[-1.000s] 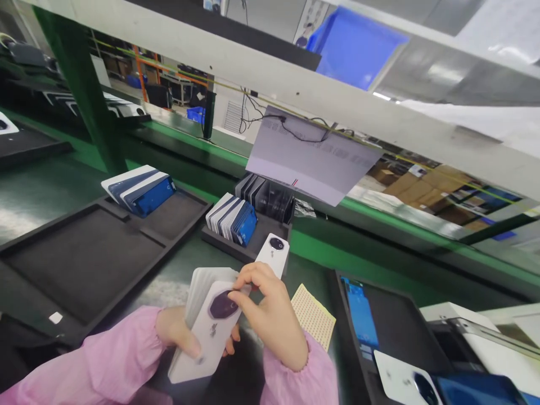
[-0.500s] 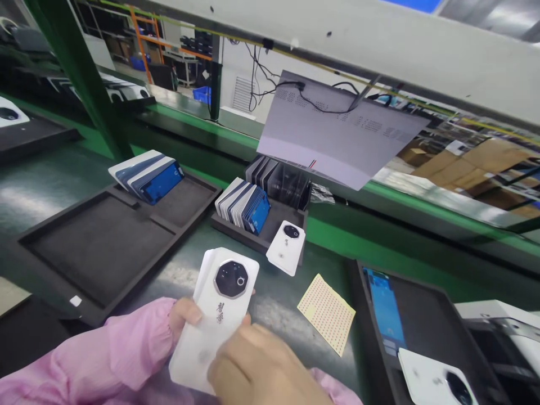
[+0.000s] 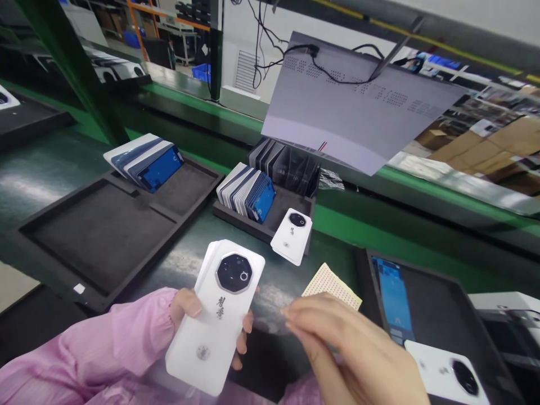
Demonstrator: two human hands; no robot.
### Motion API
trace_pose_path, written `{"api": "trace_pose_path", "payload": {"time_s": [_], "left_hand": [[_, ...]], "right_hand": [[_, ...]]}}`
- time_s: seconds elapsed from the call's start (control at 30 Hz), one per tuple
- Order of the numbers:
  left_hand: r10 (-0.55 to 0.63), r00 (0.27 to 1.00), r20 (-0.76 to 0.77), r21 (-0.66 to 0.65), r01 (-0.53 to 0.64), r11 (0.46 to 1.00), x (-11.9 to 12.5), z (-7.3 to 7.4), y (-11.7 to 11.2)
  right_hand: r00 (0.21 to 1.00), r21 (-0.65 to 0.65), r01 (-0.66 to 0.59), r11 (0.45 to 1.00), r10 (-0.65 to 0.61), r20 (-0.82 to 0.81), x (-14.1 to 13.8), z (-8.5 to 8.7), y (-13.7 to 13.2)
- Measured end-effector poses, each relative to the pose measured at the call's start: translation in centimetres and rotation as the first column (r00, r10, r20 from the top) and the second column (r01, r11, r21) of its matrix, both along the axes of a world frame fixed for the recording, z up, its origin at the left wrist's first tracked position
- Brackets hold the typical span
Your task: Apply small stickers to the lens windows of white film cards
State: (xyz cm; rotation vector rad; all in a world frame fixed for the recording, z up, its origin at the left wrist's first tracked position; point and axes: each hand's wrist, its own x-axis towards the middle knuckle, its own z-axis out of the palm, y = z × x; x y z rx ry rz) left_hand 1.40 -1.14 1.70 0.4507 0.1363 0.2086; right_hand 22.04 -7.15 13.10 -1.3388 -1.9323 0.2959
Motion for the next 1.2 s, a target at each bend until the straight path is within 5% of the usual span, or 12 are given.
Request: {"api": "trace_pose_path", "payload": {"time_s": [0.13, 0.43, 0.8, 1.2], "left_hand": [[-0.031, 1.000, 0.000, -0.010, 0.031, 0.999, -0.1, 0.0, 0.0], [-0.078, 0.986, 0.147, -0.011, 0.080, 0.997, 0.2, -1.6, 0.4], [-0.121, 0.978, 0.171, -0.136, 0.145, 0.980, -0.2, -0.9, 0.5], [-0.104, 0.989, 0.103, -0.112, 0.115, 0.987, 0.0, -0.7, 0.6]], "right_hand": [[0.944, 0.012, 0.293, 0.956, -0.287, -0.163, -0.3, -0.6, 0.5], [0.779, 0.001, 0.548, 0.837, -0.509, -0.367, -1.2, -0.7, 1.6], [0.852, 0.040, 0.459, 0.887, -0.427, -0.304, -1.1, -0.8, 2.3], [0.930, -0.009, 0.285, 0.958, -0.279, -0.241, -0.9, -1.2, 2.6]]}}
